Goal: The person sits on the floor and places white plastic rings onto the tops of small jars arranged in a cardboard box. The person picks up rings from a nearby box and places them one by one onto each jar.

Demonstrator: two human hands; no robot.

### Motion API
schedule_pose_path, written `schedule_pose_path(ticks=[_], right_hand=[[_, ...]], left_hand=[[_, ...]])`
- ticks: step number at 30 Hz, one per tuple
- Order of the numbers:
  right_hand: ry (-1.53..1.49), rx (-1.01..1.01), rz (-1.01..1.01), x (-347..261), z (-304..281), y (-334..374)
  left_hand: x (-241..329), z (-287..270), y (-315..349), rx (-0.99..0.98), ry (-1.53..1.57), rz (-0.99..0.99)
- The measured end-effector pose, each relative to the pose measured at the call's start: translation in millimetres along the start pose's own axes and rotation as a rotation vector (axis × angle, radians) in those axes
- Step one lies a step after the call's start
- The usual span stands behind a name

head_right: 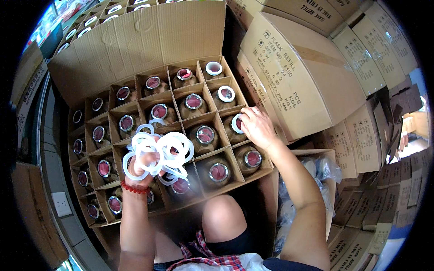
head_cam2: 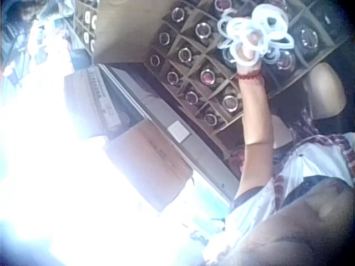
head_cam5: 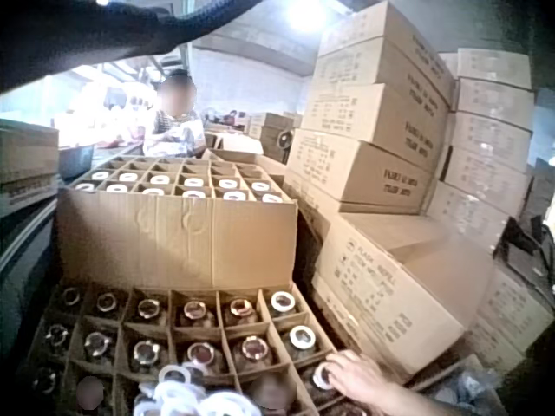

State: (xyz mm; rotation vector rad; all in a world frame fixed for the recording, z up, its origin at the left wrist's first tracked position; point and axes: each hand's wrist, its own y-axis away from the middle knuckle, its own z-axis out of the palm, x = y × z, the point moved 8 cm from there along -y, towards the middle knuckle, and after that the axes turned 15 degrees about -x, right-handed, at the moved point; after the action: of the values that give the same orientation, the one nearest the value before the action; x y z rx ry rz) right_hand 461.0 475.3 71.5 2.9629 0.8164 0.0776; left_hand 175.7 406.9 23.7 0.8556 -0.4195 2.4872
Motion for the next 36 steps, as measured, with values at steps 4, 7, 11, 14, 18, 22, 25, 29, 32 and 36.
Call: schedule_pose_path(ticks=[4, 7, 11, 14, 18, 22, 25, 29, 32, 36], right_hand=[[0.008, -0.026, 0.017, -8.6, 1.1, -2.8], [-0.083, -0.008, 0.027, -5.9, 2.6, -2.0], [-0.022, -0.008, -0.051, -16.1, -2.0, 3.4], [-0.063, 0.029, -0.024, -11.6, -7.7, 1.7], [-0.023, 0.211, 0.035, -10.6, -12.9, -32.2], [-0.154, 0.229, 0.037, 5.5, 5.0, -68.6], [-0.214, 0.179, 0.049, 8.3, 16.7, -77.5], [-0.259, 0.133, 0.058, 9.4, 15.4, -80.9], [-0.346, 0.077, 0.113, 21.2, 15.9, -91.0], [-0.333, 0.071, 0.085, 23.5, 17.4, -91.4]], left_hand=[[2.2, 2.0, 0.6, 0.039, 0.011, 0.008], [3.1, 5.8, -1.6, 0.080, -0.003, -0.029], [4.4, 4.6, -0.4, 0.116, 0.008, -0.011], [6.4, 8.8, -2.0, 0.084, 0.033, 0.027], [5.2, 7.2, -1.8, 0.093, 0.021, 0.008], [5.6, 8.7, -3.4, 0.104, 0.016, 0.010], [10.5, 8.1, -1.7, 0.123, -0.024, 0.020], [10.1, 5.5, -0.5, 0.127, -0.004, 0.023], [6.1, 6.6, -0.1, 0.139, 0.016, 0.028], [6.0, 6.9, -1.2, 0.148, 0.030, 0.033]])
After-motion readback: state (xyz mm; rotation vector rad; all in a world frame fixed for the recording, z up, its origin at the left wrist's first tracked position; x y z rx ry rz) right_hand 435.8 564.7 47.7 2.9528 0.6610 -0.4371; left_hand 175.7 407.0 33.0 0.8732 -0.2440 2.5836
